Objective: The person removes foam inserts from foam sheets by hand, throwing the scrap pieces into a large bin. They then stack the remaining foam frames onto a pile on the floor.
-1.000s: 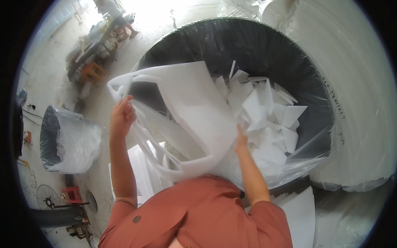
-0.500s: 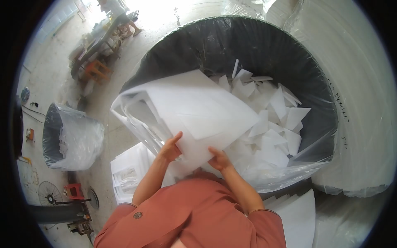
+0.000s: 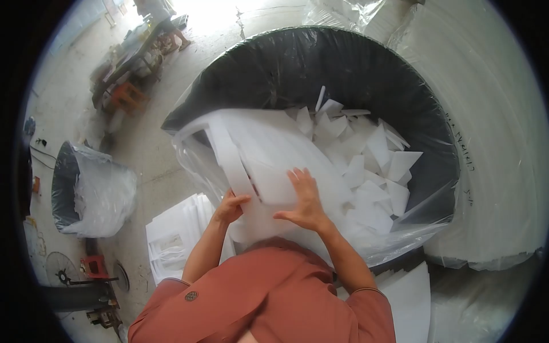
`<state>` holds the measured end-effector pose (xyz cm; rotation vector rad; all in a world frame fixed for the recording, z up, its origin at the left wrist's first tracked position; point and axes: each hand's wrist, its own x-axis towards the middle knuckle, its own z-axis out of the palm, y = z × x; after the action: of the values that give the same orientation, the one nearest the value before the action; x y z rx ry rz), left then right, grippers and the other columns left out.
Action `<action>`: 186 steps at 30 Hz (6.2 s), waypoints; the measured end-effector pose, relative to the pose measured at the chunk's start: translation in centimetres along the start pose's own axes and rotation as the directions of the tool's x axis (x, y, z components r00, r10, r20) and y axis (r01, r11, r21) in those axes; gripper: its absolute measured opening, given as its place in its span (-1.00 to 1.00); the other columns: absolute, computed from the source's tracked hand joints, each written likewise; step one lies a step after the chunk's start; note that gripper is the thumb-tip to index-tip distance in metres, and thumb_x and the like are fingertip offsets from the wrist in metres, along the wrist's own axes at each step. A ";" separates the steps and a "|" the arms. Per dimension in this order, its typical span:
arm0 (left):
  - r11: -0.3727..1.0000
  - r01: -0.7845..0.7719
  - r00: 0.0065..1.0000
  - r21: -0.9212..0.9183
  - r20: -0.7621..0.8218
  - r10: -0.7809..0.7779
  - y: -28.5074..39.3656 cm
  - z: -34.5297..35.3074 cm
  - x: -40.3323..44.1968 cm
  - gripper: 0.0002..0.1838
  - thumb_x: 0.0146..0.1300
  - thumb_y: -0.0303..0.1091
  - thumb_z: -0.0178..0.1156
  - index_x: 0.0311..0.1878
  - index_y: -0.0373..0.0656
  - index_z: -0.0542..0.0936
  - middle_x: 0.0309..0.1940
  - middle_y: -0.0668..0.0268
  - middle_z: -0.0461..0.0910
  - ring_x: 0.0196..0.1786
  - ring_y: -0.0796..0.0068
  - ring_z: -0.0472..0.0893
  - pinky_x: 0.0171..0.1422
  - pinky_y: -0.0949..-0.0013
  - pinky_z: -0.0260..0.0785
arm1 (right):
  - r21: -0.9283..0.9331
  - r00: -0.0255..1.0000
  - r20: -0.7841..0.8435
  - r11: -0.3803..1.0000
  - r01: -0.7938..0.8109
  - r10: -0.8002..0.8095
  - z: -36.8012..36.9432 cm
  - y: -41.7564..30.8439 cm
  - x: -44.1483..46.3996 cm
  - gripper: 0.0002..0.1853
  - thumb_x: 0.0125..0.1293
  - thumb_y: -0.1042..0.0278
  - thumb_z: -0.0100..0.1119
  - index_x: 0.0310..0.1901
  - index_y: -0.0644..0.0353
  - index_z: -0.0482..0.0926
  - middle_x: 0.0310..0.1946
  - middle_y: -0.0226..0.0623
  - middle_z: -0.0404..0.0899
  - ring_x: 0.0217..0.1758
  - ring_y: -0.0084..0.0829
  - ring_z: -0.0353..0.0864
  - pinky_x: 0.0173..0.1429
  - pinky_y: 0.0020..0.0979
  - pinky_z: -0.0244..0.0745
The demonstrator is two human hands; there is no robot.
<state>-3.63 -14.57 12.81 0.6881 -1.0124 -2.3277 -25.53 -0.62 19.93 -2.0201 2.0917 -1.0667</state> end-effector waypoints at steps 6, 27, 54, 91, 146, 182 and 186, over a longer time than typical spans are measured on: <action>0.994 0.057 0.987 -0.088 0.156 -0.043 1.3 0.5 -1.2 -0.18 0.09 -0.43 0.32 0.43 -0.23 0.20 0.26 -0.07 0.41 0.25 -0.01 0.50 0.26 0.03 0.43 | 0.425 0.981 0.162 0.890 -0.167 0.107 6.0 1.9 -0.4 -0.22 -0.02 0.33 0.46 0.28 0.32 0.37 0.25 0.12 0.39 0.35 0.10 0.34 0.39 -0.08 0.28; 0.995 -0.085 0.930 -0.055 -0.361 0.060 2.9 0.5 2.9 -0.73 0.22 -0.41 0.32 -0.03 -0.22 0.58 -0.22 0.21 0.64 -0.19 0.33 0.65 -0.11 0.31 0.56 | -0.018 0.975 -0.142 0.984 -0.177 0.173 6.8 1.5 3.0 -0.31 0.09 0.36 0.39 0.27 0.33 0.35 0.19 0.06 0.41 0.36 -0.06 0.31 0.42 -0.10 0.19; 0.948 -0.257 0.941 -0.187 0.176 0.290 11.6 3.6 0.5 -0.32 0.09 -0.47 0.17 0.35 -0.19 0.27 0.09 0.17 0.48 0.10 0.23 0.56 0.14 0.20 0.51 | 0.042 0.969 -0.121 0.974 0.223 -0.217 5.8 1.1 12.1 -0.19 -0.05 0.67 0.29 0.34 0.32 0.30 0.26 0.18 0.37 0.39 0.17 0.29 0.44 -0.08 0.23; 0.928 -0.359 0.933 -0.103 -0.037 0.358 17.4 -1.7 3.7 -0.39 0.31 -0.44 0.12 0.42 -0.03 0.25 0.36 0.21 0.32 0.33 0.12 0.42 0.22 0.19 0.48 | 0.848 0.634 -0.007 0.341 -0.407 0.774 -0.8 23.3 2.3 0.14 0.19 -0.34 0.25 0.54 0.10 -0.21 0.50 -0.05 0.02 0.57 -0.04 -0.02 0.54 0.09 -0.11; 0.980 0.179 0.979 -0.085 0.117 -0.169 1.7 -8.2 3.3 -0.64 0.19 -0.52 0.12 0.09 -0.24 0.46 -0.12 0.19 0.60 -0.14 0.39 0.61 -0.14 0.26 0.52 | 0.120 0.999 0.024 0.992 0.037 -0.040 5.8 1.6 -3.2 -0.44 -0.03 0.53 0.30 0.12 0.31 0.52 0.14 -0.05 0.51 0.27 0.00 0.45 0.40 -0.05 0.28; 0.970 -0.066 0.959 -0.236 -0.285 -0.004 3.3 -2.7 7.3 -0.48 0.32 0.08 0.20 0.15 -0.07 0.41 -0.10 0.29 0.53 -0.27 0.43 0.56 -0.36 0.45 0.34 | 0.196 0.985 0.065 0.970 0.147 -0.162 5.5 -1.4 4.6 -0.44 -0.05 0.63 0.26 0.10 0.39 0.48 0.05 0.07 0.56 0.11 0.11 0.53 0.20 -0.08 0.45; 0.995 -0.061 0.880 -0.074 -0.474 0.019 3.6 -3.3 6.5 -0.43 0.28 0.07 0.26 0.08 -0.22 0.39 -0.18 0.26 0.50 -0.41 0.47 0.46 -0.48 0.43 0.20 | 0.817 0.934 0.282 0.456 -0.353 0.218 -0.3 -0.9 5.5 -0.49 0.17 0.47 0.30 0.18 0.32 0.46 0.07 -0.18 0.57 0.08 -0.37 0.57 0.12 -0.30 0.50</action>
<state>-5.54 -22.48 11.96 1.1195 -0.6874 -2.0030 -25.67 -5.29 22.92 -1.1248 1.2695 -1.4328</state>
